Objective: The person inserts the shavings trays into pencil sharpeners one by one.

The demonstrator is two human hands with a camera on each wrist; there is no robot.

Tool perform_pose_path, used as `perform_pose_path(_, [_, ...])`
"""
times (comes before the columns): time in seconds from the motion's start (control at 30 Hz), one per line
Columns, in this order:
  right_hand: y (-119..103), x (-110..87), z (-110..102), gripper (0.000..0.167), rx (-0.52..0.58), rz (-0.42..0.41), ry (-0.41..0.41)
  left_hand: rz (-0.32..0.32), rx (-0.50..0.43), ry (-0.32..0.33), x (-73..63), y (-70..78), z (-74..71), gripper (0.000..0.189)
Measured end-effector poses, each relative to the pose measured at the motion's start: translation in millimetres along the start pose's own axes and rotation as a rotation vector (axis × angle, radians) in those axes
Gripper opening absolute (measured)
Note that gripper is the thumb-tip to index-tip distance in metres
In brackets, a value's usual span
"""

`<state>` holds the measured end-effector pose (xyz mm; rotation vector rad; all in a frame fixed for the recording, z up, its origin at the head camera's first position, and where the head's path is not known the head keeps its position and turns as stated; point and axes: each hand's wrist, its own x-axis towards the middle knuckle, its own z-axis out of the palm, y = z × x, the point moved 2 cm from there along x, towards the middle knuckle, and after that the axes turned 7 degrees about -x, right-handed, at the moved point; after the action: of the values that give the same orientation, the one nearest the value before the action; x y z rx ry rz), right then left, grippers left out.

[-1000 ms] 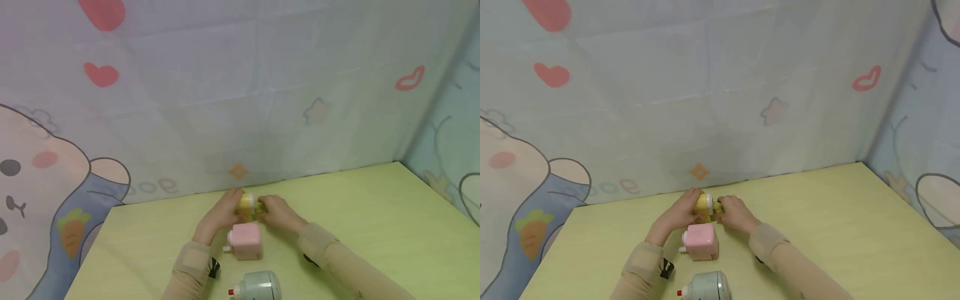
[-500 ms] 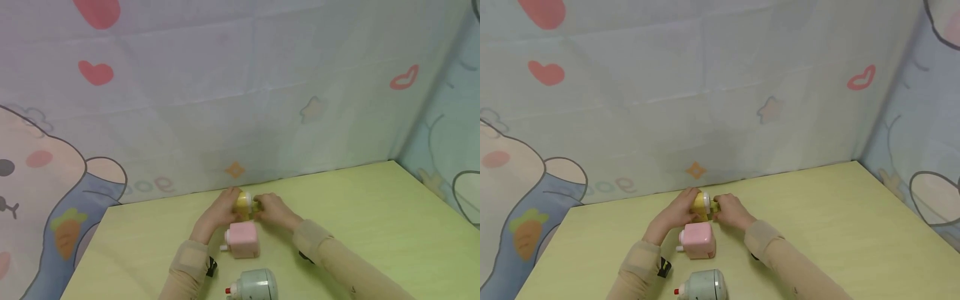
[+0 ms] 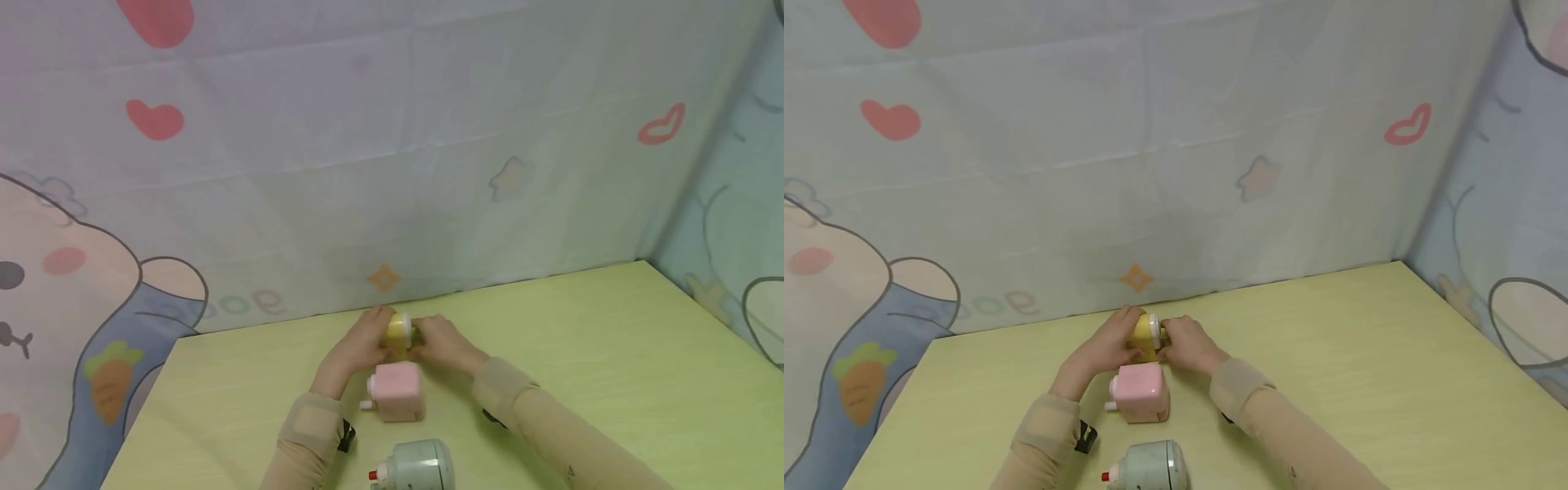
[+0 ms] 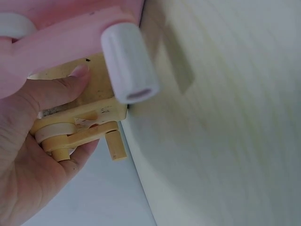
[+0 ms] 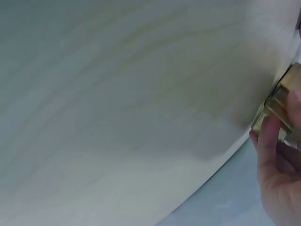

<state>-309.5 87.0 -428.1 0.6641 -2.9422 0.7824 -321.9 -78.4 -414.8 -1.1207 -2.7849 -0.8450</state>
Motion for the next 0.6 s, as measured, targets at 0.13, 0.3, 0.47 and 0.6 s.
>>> perform_pose_path(0.13, [4.3, -0.8, -1.4, 0.038, 0.030, -0.036, -0.044, 0.006, -0.002, 0.009, -1.4, 0.3, 0.2, 0.058])
perform_pose_path(0.3, [6.0, -0.8, -2.8, 0.054, 0.047, -0.030, -0.060, -0.001, 0.005, 0.011, -2.6, -0.6, -0.4, 0.058])
perform_pose_path(0.47, [5.1, -0.8, -3.4, 0.071, 0.077, 0.045, -0.065, 0.000, 0.006, 0.013, -3.0, -0.6, -1.3, 0.058])
perform_pose_path(0.6, [4.5, 0.1, -2.3, 0.064, 0.078, 0.072, -0.063, 0.000, 0.023, 0.013, -2.8, -1.3, -0.4, 0.058])
